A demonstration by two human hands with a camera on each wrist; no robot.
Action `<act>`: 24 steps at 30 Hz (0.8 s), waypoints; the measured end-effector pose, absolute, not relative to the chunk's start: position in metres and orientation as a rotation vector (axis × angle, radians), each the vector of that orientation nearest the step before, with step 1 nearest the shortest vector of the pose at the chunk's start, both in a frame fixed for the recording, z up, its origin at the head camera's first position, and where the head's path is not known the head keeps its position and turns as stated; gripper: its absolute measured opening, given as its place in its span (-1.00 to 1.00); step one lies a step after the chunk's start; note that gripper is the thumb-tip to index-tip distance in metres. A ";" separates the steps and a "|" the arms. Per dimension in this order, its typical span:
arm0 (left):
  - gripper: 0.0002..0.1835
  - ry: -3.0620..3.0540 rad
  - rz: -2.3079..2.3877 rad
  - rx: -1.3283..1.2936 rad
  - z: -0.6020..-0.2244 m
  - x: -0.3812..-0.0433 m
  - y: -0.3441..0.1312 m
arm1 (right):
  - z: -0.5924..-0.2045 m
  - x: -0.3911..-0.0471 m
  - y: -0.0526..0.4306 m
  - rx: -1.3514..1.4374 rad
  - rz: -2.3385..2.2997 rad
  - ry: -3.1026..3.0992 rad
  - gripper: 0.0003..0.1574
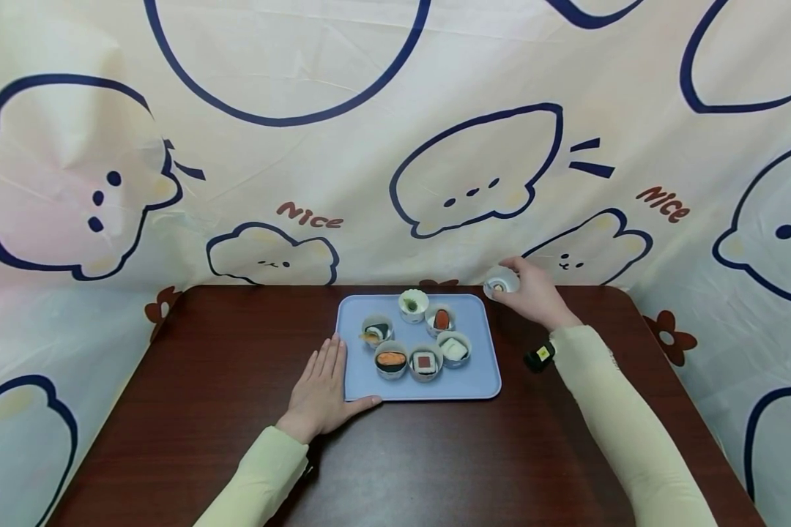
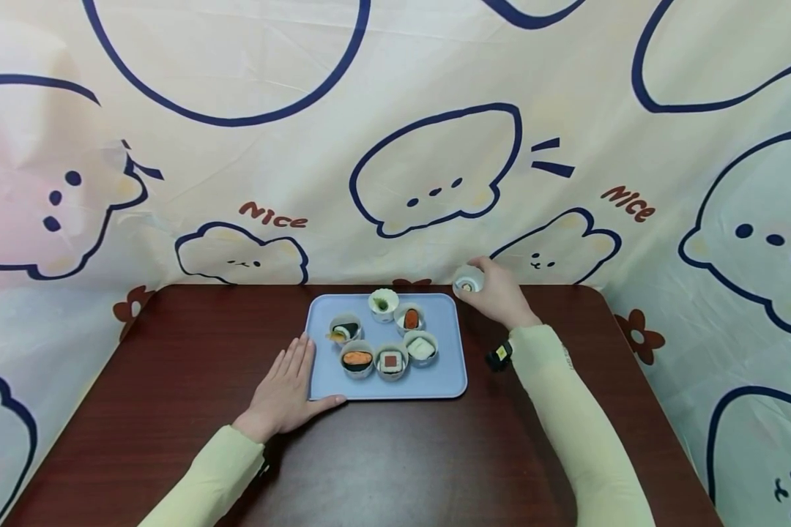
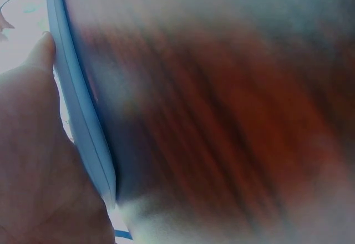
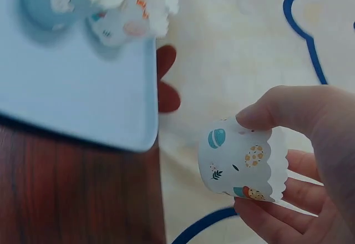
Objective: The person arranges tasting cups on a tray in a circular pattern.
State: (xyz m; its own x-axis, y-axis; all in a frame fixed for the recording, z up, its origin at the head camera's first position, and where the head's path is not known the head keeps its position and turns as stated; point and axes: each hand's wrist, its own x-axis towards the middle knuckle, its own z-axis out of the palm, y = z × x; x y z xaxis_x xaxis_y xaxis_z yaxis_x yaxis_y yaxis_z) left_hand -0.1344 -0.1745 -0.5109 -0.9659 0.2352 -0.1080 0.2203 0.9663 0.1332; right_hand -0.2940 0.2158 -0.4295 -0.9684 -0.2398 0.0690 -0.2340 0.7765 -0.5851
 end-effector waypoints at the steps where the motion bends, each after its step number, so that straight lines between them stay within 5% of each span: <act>1: 0.32 2.992 0.186 0.348 -0.511 -0.134 -0.174 | -0.427 -0.293 0.213 -0.409 -0.974 2.950 -0.21; 24: 0.32 3.003 0.187 0.366 -0.509 -0.133 -0.174 | -0.405 -0.284 0.142 -0.793 -1.044 2.876 -0.30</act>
State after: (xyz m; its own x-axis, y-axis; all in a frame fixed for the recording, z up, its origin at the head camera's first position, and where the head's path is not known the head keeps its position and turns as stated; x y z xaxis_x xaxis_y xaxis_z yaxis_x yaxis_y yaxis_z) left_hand -0.1327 -0.1741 -0.5094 -0.9648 0.2451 -0.0949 0.2314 0.9634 0.1351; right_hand -0.2844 0.1417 -0.4053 -0.8739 -0.4502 0.1835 -0.4630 0.6559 -0.5961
